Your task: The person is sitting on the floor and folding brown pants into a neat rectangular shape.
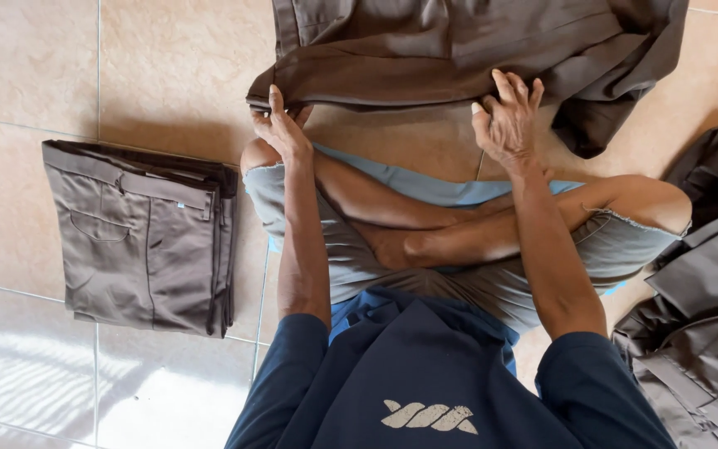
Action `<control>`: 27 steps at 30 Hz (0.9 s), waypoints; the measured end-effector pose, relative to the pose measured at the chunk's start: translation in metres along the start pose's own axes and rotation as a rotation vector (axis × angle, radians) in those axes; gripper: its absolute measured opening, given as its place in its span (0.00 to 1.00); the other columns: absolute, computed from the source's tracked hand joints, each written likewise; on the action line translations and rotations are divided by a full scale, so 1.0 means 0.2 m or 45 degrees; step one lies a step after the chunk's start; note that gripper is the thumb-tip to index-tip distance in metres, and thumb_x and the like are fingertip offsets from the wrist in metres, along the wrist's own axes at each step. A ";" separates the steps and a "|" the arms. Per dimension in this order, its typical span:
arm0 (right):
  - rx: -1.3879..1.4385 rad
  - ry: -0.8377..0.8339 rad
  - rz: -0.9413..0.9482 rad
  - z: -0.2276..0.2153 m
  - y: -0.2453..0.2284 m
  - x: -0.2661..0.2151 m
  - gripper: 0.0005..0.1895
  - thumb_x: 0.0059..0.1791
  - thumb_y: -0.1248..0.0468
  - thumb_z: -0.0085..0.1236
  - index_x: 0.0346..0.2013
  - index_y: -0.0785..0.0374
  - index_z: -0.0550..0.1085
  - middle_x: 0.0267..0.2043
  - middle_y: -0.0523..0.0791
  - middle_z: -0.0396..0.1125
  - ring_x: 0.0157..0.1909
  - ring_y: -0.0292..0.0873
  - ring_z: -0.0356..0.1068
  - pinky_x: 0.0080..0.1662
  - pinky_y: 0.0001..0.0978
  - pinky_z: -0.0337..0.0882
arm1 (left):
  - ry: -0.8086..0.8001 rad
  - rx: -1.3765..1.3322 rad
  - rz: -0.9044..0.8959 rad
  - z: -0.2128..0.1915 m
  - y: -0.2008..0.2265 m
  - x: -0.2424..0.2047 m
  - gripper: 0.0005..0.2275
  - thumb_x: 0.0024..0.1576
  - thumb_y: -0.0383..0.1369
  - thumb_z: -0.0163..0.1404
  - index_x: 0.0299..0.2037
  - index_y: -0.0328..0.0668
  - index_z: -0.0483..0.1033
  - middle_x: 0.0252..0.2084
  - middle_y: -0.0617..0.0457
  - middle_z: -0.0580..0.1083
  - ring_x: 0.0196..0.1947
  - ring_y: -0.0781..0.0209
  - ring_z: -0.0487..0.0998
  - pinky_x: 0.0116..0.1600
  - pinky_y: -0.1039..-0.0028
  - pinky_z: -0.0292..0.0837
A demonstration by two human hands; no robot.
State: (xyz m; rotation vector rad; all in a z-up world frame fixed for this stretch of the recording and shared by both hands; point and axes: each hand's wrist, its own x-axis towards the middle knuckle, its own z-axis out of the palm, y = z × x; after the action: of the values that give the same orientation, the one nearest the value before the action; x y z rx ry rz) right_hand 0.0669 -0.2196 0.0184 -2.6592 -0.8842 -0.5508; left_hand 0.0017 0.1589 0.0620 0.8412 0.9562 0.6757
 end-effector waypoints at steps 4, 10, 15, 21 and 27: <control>0.180 0.063 0.110 0.00 0.02 0.02 0.10 0.55 0.62 0.59 0.36 0.67 0.76 0.64 0.52 0.67 0.63 0.54 0.64 0.67 0.53 0.50 | -0.086 0.024 0.044 -0.03 -0.03 0.03 0.21 0.54 0.36 0.57 0.52 0.30 0.67 0.45 0.37 0.73 0.37 0.47 0.80 0.34 0.66 0.86; -0.090 0.097 0.091 0.01 0.08 0.07 0.14 0.49 0.69 0.69 0.42 0.65 0.70 0.42 0.47 0.69 0.40 0.46 0.67 0.70 0.46 0.54 | -0.134 0.059 0.057 -0.03 -0.03 0.02 0.20 0.55 0.36 0.56 0.53 0.31 0.67 0.44 0.36 0.74 0.34 0.50 0.80 0.31 0.69 0.85; 0.156 0.347 0.086 -0.19 0.07 0.12 0.17 0.44 0.88 0.53 0.40 0.69 0.65 0.44 0.51 0.77 0.27 0.48 0.67 0.68 0.43 0.64 | -0.124 0.103 0.069 -0.03 -0.03 0.01 0.21 0.53 0.37 0.57 0.50 0.29 0.67 0.38 0.40 0.70 0.30 0.56 0.74 0.28 0.69 0.84; -0.304 0.061 -0.344 -0.20 0.04 0.07 0.14 0.50 0.76 0.65 0.32 0.61 0.66 0.57 0.45 0.64 0.56 0.42 0.73 0.63 0.38 0.72 | -0.124 0.117 0.074 -0.03 -0.05 0.02 0.21 0.54 0.36 0.57 0.53 0.29 0.68 0.44 0.35 0.74 0.35 0.48 0.80 0.31 0.66 0.87; -0.238 0.141 -0.388 -0.29 0.02 0.09 0.08 0.52 0.76 0.64 0.38 0.66 0.72 0.65 0.50 0.65 0.61 0.44 0.74 0.63 0.31 0.78 | -0.016 0.035 0.014 -0.01 -0.05 0.07 0.23 0.52 0.38 0.57 0.52 0.30 0.67 0.50 0.33 0.71 0.44 0.43 0.79 0.39 0.64 0.87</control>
State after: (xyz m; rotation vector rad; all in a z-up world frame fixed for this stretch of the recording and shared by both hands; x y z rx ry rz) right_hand 0.0668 -0.2362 0.0777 -2.6366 -1.2703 -0.8824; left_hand 0.0064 0.1664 0.0468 0.8744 0.9519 0.6674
